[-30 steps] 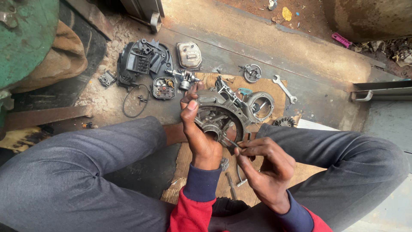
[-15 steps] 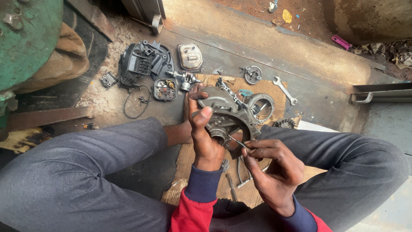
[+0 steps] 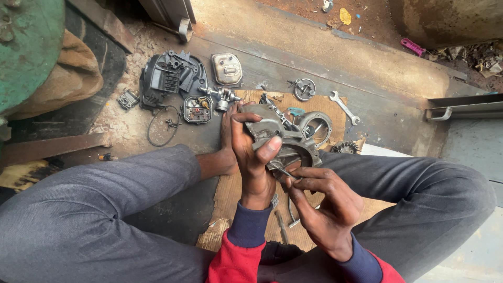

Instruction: The person sits on the ground holding an engine crankcase housing and uses a small hand tool to unscrew and remove fasteners from it, turning the housing over to reach different sides while other engine parts and a wrench lie on the ground nearby.

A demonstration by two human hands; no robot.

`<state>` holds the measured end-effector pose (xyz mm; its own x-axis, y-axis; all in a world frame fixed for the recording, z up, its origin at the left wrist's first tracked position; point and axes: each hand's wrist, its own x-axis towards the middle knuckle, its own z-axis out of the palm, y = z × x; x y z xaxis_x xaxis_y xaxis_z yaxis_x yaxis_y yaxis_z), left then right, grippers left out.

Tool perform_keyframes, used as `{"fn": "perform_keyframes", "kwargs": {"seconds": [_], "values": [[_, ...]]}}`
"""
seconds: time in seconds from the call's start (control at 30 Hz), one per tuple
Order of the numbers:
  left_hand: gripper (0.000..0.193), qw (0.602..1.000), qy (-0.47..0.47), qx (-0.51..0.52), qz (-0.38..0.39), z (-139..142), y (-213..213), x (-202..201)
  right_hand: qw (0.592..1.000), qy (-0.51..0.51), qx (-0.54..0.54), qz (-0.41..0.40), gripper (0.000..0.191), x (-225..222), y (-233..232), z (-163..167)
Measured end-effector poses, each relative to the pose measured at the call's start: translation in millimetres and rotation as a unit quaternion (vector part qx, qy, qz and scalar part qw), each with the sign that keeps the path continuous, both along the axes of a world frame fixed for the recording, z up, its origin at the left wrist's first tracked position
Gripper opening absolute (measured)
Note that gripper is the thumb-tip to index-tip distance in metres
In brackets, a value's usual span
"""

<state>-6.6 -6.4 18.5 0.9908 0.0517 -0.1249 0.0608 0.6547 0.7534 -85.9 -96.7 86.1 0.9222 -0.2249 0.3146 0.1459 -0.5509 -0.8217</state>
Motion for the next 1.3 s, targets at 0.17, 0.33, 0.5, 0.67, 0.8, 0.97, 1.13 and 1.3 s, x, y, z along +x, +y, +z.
{"fn": "perform_keyframes", "kwargs": {"seconds": [0.17, 0.33, 0.5, 0.67, 0.8, 0.97, 1.13, 1.3], "values": [[0.056, 1.0, 0.015, -0.024, 0.01, 0.6, 2.1, -2.3, 1.0, 0.006, -0.021, -0.012, 0.018, 0.3, -0.5, 1.4], [0.058, 1.0, -0.012, 0.001, 0.017, -2.8, 3.2, -1.3, 1.0, -0.008, 0.001, -0.008, 0.019, 2.7, -1.1, -0.6], [0.062, 1.0, -0.006, -0.028, 0.004, -3.8, 2.5, -2.3, 1.0, 0.001, 0.01, 0.001, 0.019, 0.2, -1.2, -0.6], [0.062, 1.0, -0.027, -0.005, 0.008, -0.9, -0.2, -4.5, 0.999, -0.011, 0.025, 0.02, 0.019, -0.2, 0.6, -2.2], [0.063, 1.0, -0.013, -0.024, -0.009, 0.8, -1.8, -4.6, 0.998, -0.004, 0.055, 0.012, 0.019, -1.2, -1.7, -0.8], [0.064, 1.0, -0.007, -0.029, 0.002, 2.2, 2.8, -3.4, 0.998, -0.001, 0.057, -0.01, 0.021, -0.9, -4.8, 0.6], [0.066, 0.999, -0.025, -0.03, -0.002, 5.2, 3.0, -3.6, 0.999, -0.002, 0.048, 0.001, 0.02, -0.7, -3.3, 0.2], [0.065, 0.997, -0.062, -0.04, 0.012, 5.5, 2.2, -3.7, 0.997, 0.014, 0.067, -0.027, 0.021, -0.8, -4.8, -0.5]]}}
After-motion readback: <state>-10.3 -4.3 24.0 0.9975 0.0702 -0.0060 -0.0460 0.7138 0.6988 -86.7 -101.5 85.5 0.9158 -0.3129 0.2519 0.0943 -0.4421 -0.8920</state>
